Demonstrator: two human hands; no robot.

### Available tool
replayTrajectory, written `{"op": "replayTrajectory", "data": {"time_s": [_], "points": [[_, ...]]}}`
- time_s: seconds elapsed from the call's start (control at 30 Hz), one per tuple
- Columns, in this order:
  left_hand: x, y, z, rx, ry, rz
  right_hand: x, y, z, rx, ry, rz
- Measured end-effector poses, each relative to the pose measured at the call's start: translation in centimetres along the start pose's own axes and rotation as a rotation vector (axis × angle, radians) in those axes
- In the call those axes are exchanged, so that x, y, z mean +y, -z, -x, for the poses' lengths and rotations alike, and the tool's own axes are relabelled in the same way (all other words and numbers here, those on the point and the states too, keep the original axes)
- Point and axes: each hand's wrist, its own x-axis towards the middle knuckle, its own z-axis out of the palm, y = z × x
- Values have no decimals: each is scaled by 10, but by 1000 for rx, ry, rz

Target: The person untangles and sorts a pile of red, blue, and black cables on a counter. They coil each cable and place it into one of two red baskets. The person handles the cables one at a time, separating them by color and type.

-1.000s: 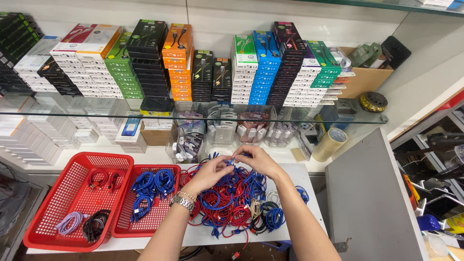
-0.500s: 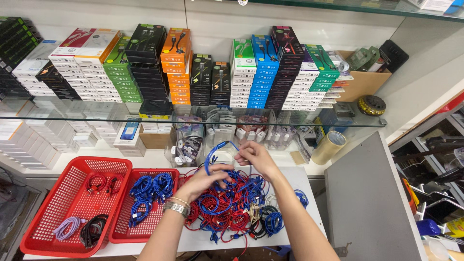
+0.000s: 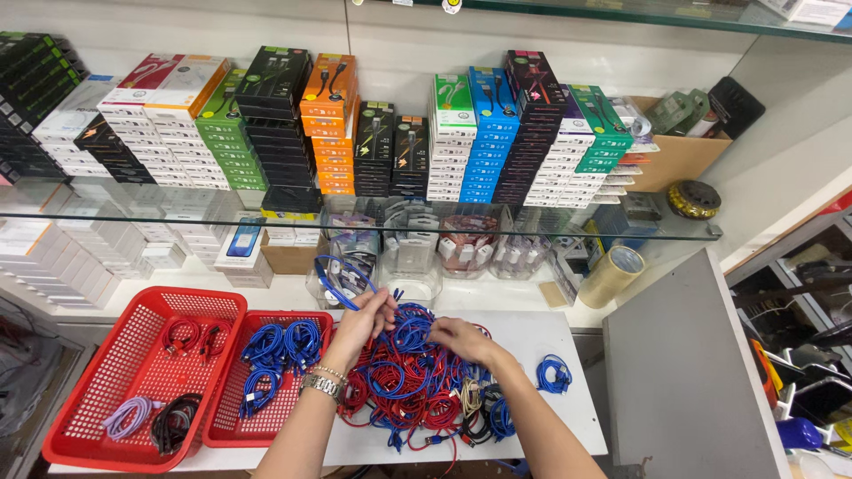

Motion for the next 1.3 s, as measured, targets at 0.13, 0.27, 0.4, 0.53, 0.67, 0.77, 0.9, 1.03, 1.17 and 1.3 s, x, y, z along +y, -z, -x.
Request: {"op": "replayTrajectory", "data": {"time_s": [0.13,0.27,0.4,0.53,0.67,0.77,0.9,1.03,1.17,1.3], "points": [[-2,3,11,82,5,-136,-22,26,-7,-34,3,-395],[9,-17,26,-37,87,-141,-68,44,-11,-125,-12,-381],[36,-25,43,-105,155,115,-95,48,-8,-149,25,-411],[63,-25,56,-56,241,387,-96,43,-10,-171,75,-424],[64,-23,58,-129,227,235,-96,48,-8,-200,92,-412],[47,-21,49,-180,156,-72,-111,58,-5,-115,80,-209],[18,-21,28,50,-56,-666,-144,56,6,157,87,149],[10,-12,19,42,104,293,-173,53,19,367,232,281],[24,-10,20,269,4,310,-179,69,35,190,100,109],[48,-20,26,483,-176,-360,-175,68,47,-144,216,5]]}}
